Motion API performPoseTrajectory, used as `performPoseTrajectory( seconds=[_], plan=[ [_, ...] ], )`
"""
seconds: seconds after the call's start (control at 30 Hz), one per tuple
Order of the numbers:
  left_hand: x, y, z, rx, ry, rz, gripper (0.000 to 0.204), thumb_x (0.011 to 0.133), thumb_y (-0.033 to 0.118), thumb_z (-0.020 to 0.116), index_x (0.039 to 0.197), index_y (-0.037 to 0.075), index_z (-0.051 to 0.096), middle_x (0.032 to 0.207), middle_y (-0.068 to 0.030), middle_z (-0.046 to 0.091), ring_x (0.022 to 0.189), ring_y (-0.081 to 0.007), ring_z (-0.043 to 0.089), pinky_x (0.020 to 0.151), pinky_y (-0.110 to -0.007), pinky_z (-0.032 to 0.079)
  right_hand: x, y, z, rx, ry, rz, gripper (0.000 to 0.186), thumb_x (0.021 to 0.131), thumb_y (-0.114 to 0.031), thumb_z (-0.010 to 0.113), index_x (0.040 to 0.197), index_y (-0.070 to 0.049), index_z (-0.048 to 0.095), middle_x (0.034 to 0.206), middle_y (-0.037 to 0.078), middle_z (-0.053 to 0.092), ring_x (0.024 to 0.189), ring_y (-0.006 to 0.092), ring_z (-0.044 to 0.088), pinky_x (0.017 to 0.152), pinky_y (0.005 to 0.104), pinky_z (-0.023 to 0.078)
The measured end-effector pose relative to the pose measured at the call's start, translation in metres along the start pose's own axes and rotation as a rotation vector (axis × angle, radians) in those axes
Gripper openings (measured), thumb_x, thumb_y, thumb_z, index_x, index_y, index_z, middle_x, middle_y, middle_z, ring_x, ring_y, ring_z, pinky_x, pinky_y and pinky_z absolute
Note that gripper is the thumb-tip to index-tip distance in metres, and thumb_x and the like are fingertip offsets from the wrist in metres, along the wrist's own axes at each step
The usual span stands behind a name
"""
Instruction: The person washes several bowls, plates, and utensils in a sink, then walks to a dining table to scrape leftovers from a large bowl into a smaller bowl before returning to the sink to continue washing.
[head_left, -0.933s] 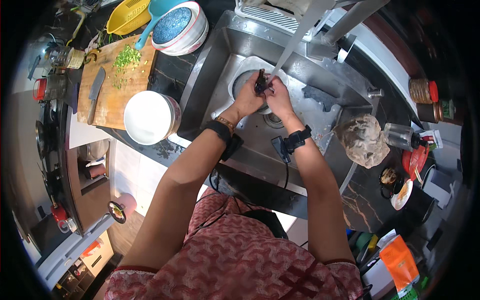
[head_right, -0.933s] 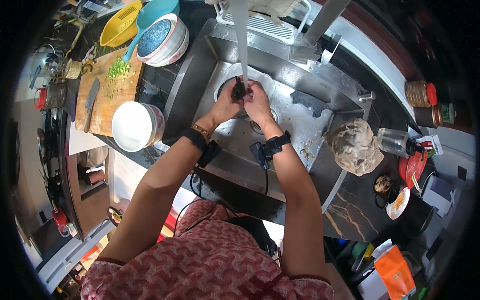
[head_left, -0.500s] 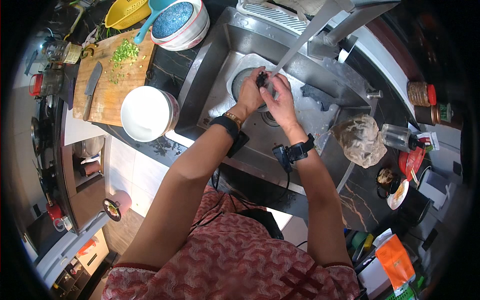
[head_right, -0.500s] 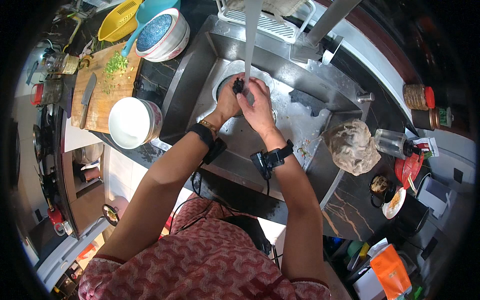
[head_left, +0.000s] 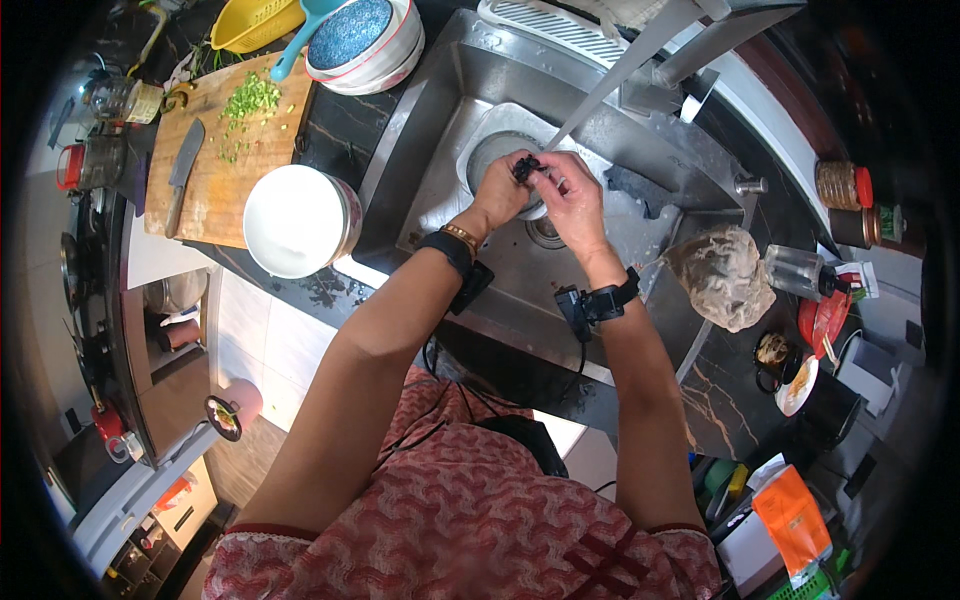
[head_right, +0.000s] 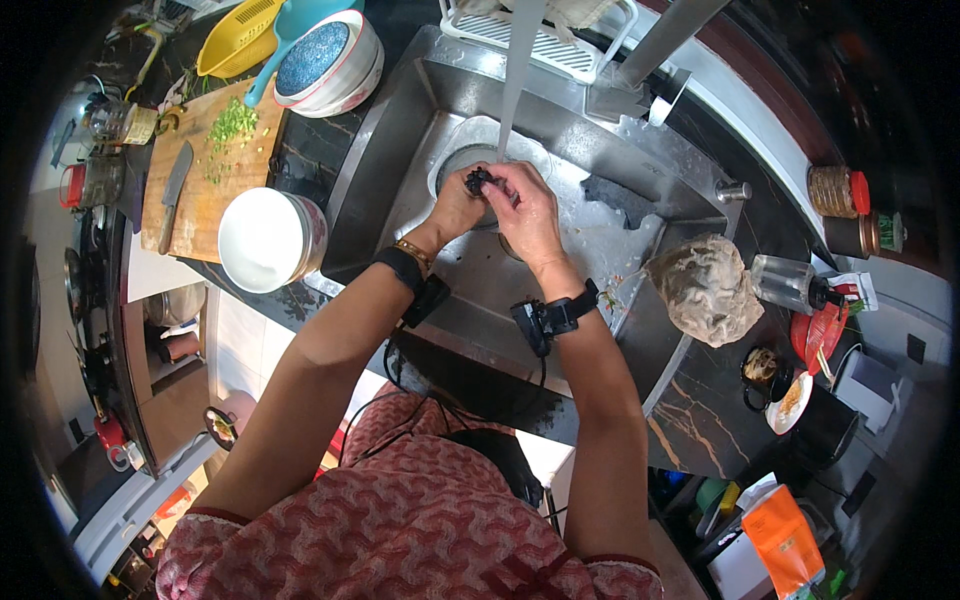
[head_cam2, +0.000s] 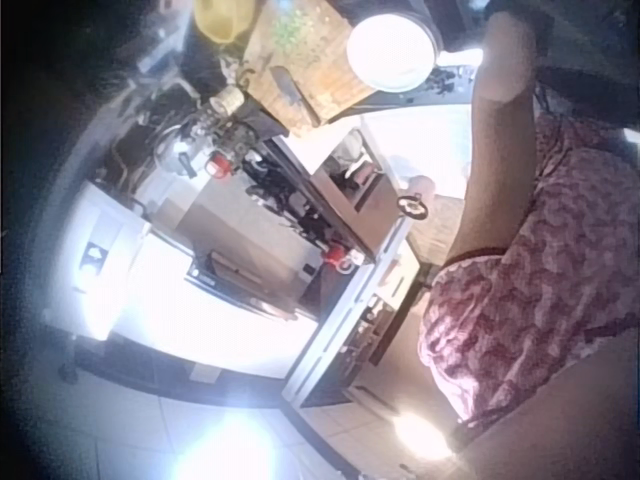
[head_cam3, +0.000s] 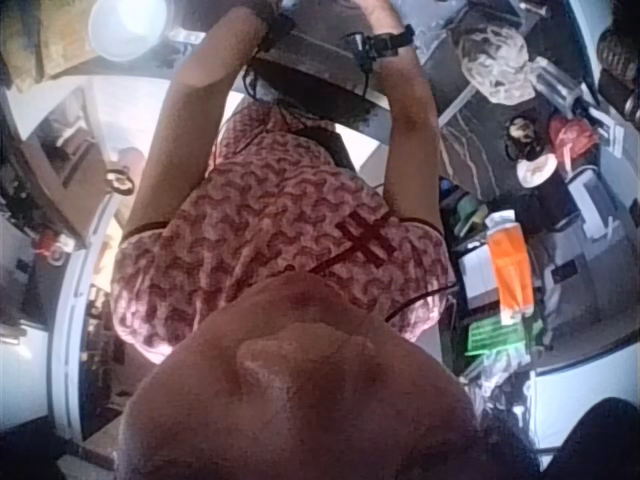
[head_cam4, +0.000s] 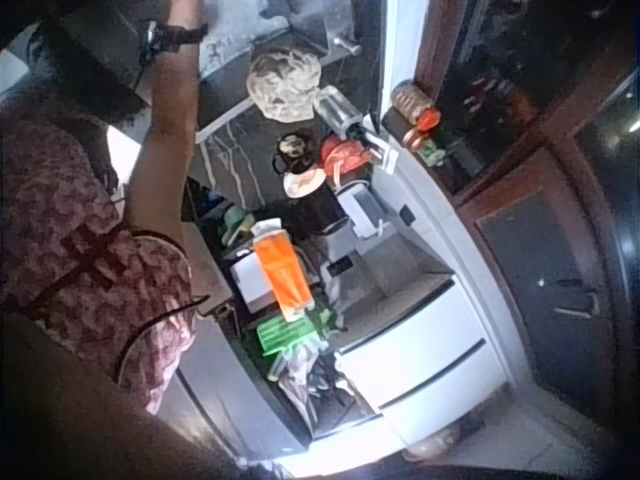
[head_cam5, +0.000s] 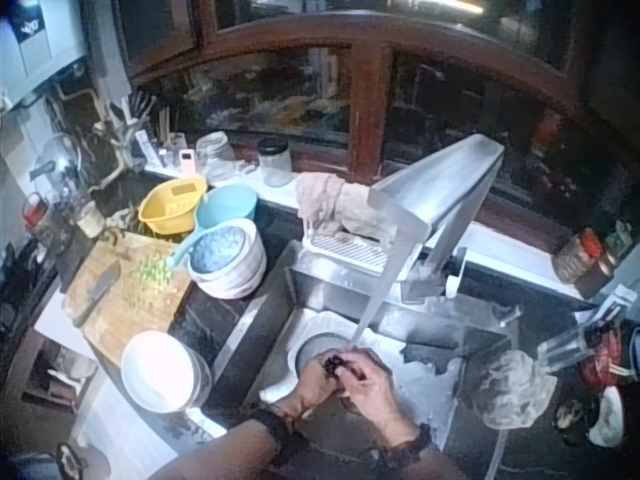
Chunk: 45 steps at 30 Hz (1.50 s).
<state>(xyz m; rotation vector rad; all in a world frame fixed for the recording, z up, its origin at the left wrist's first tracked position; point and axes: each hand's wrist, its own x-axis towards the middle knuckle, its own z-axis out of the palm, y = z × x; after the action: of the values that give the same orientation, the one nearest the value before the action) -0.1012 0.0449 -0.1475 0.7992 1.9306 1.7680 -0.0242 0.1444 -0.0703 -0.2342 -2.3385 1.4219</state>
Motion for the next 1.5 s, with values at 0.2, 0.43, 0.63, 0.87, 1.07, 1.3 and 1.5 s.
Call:
performPoseTrajectory(
  seconds=[0.2,0.43,0.63,0.87,1.07,1.3,1.5],
  plan=[
    [-0.001,0.006,0.007,-0.001,-0.018,-0.049,0.013,0.074,-0.006,0.053,0.083,0.000,0.057,0.072,-0.0028,0.058,0.068,-0.0110,0.049,0.064,-0.026,0.043,0.005,-0.008,-0.007,-0.134,0.082,-0.203,0.021,0.077,-0.004,0.062,0.097,-0.004,0.056,0.083,0.007,0.057,0.070,0.0173,0.057,0.064,0.0271,0.045],
    [-0.004,0.008,0.006,0.069,0.044,-0.118,0.011,0.076,-0.001,0.057,0.087,0.001,0.059,0.075,-0.0075,0.061,0.070,-0.0132,0.054,0.067,-0.028,0.044,0.016,-0.088,-0.037,0.413,0.584,-0.363,0.014,0.086,-0.003,0.051,0.099,-0.001,0.044,0.089,0.009,0.054,0.072,0.0118,0.053,0.069,0.0246,0.045],
    [0.000,0.005,0.012,0.202,0.196,-0.182,0.016,0.073,0.006,0.062,0.087,0.000,0.058,0.076,-0.0132,0.063,0.065,-0.0201,0.058,0.062,-0.030,0.045,0.002,-0.035,-0.024,0.081,0.101,0.223,0.020,0.074,-0.013,0.071,0.080,-0.003,0.054,0.064,-0.004,0.047,0.059,0.0041,0.038,0.052,0.0193,0.036],
    [-0.007,0.009,0.016,0.025,0.238,-0.178,0.021,0.069,0.007,0.062,0.087,0.000,0.055,0.073,-0.0134,0.061,0.067,-0.0172,0.058,0.060,-0.030,0.046,-0.010,-0.013,0.018,-0.142,0.111,0.144,0.023,0.071,-0.016,0.070,0.087,-0.004,0.058,0.080,0.013,0.059,0.069,0.0290,0.059,0.062,0.0376,0.047],
    [-0.008,0.023,0.015,0.140,0.217,-0.178,0.023,0.068,0.007,0.063,0.089,0.000,0.054,0.076,-0.0156,0.061,0.070,-0.0197,0.059,0.064,-0.031,0.047,-0.010,-0.015,0.015,-0.250,0.122,0.045,0.017,0.073,-0.013,0.065,0.087,-0.005,0.059,0.082,0.013,0.056,0.074,0.0354,0.057,0.063,0.0395,0.047],
    [-0.010,0.024,0.020,-0.001,0.228,-0.151,0.030,0.069,0.018,0.064,0.090,0.000,0.054,0.080,-0.0157,0.061,0.074,-0.0265,0.060,0.068,-0.033,0.046,-0.009,-0.028,0.011,-0.401,0.090,0.094,0.018,0.076,-0.019,0.061,0.088,-0.005,0.059,0.084,0.014,0.056,0.074,0.0355,0.058,0.062,0.0416,0.047],
    [-0.009,0.018,0.021,0.163,0.220,-0.112,0.017,0.076,0.007,0.055,0.090,-0.002,0.055,0.081,-0.0165,0.062,0.074,-0.0226,0.060,0.067,-0.031,0.047,-0.002,-0.043,0.008,-0.540,0.082,0.064,0.018,0.076,-0.020,0.060,0.086,-0.005,0.059,0.083,0.014,0.055,0.068,0.0362,0.058,0.060,0.0430,0.047]
  ],
)
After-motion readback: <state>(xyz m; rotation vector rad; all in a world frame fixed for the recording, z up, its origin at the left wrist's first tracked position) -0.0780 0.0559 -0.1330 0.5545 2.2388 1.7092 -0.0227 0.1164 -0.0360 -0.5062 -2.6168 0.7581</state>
